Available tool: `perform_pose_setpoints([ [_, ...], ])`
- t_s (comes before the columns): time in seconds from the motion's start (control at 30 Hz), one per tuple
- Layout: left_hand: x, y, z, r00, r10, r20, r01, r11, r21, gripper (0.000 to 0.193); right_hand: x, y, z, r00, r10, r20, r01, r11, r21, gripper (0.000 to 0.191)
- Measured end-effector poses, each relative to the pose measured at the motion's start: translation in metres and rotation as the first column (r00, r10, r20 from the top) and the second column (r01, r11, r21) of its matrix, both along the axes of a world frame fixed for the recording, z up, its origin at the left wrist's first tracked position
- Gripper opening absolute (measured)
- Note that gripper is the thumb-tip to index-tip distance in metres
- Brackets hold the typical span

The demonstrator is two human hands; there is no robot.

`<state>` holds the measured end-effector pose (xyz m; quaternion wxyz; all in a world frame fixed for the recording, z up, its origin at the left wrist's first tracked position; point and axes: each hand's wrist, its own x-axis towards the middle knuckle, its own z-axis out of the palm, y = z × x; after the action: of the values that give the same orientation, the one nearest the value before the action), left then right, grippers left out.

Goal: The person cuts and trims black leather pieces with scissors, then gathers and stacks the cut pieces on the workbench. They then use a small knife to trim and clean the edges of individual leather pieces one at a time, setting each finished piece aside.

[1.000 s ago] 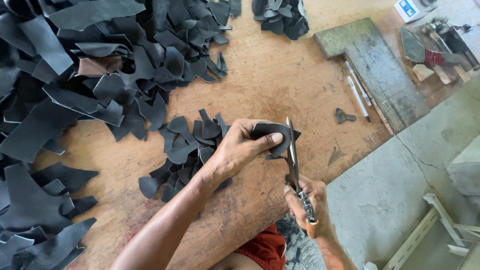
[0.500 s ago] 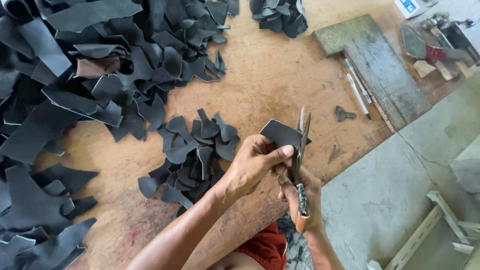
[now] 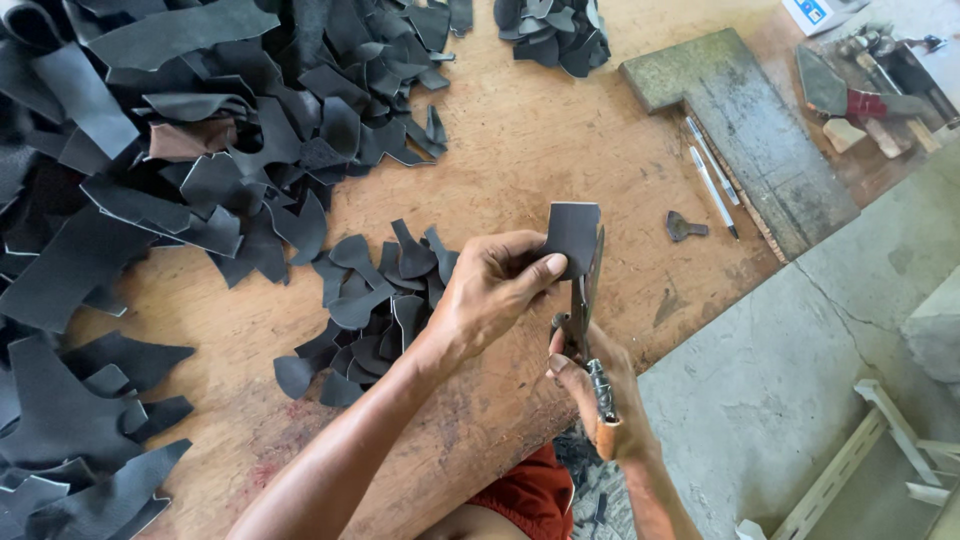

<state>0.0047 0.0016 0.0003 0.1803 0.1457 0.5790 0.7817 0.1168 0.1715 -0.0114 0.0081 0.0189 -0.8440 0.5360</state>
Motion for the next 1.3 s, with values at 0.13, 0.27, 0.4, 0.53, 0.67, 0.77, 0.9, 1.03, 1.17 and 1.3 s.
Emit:
perform_pose_setpoints([
  [0.13,-0.002,-0.003,0.012,0.999,-0.035,0.009,0.035,0.998,-0.059,0.025,-0.007,-0.002,0.012,0.998,-0.032,0.056,0.028,0.998,0.064,0.028],
  [0.27,-0.004,-0.004,0.016,0.999,-0.048,0.01,0.049,0.995,-0.092,0.026,-0.01,-0.005,0.019,0.993,-0.058,0.102,0.049,0.995,0.089,0.028],
  [0.4,-0.004,-0.004,0.014,0.997,-0.07,0.03,0.072,0.996,-0.055,0.027,-0.011,-0.008,0.022,0.992,-0.064,0.113,0.058,0.997,0.052,0.027],
  [0.53,-0.005,-0.004,0.009,0.998,-0.062,0.006,0.062,0.995,-0.072,0.028,-0.011,-0.008,0.019,0.999,-0.04,0.032,0.038,0.997,0.063,0.028],
  [0.67,-0.007,-0.005,0.007,0.996,-0.083,-0.042,0.08,0.993,-0.084,0.029,-0.011,-0.006,0.013,0.999,-0.036,0.022,0.036,0.999,0.008,0.02],
  [0.77,-0.01,-0.006,0.008,0.994,-0.105,-0.042,0.101,0.991,-0.092,0.029,-0.009,-0.004,0.01,0.999,-0.043,0.032,0.044,0.999,-0.023,0.019],
  [0.9,-0.013,-0.009,0.01,0.989,-0.141,-0.051,0.135,0.986,-0.102,0.03,-0.008,-0.003,0.011,0.998,-0.053,0.045,0.055,0.998,-0.037,0.016],
  [1.03,-0.016,-0.012,0.013,0.984,-0.159,-0.084,0.144,0.976,-0.165,0.03,-0.006,-0.004,0.013,0.995,-0.078,0.06,0.079,0.997,-0.015,0.012],
  [1.17,-0.02,-0.015,0.015,0.977,-0.18,-0.118,0.159,0.972,-0.171,0.031,-0.005,-0.003,0.014,0.998,-0.057,0.031,0.058,0.998,-0.027,0.011],
  [1.3,-0.025,-0.017,0.016,0.971,-0.211,-0.112,0.194,0.969,-0.153,0.033,-0.004,0.0,0.011,0.998,-0.06,0.027,0.061,0.998,-0.012,0.011],
])
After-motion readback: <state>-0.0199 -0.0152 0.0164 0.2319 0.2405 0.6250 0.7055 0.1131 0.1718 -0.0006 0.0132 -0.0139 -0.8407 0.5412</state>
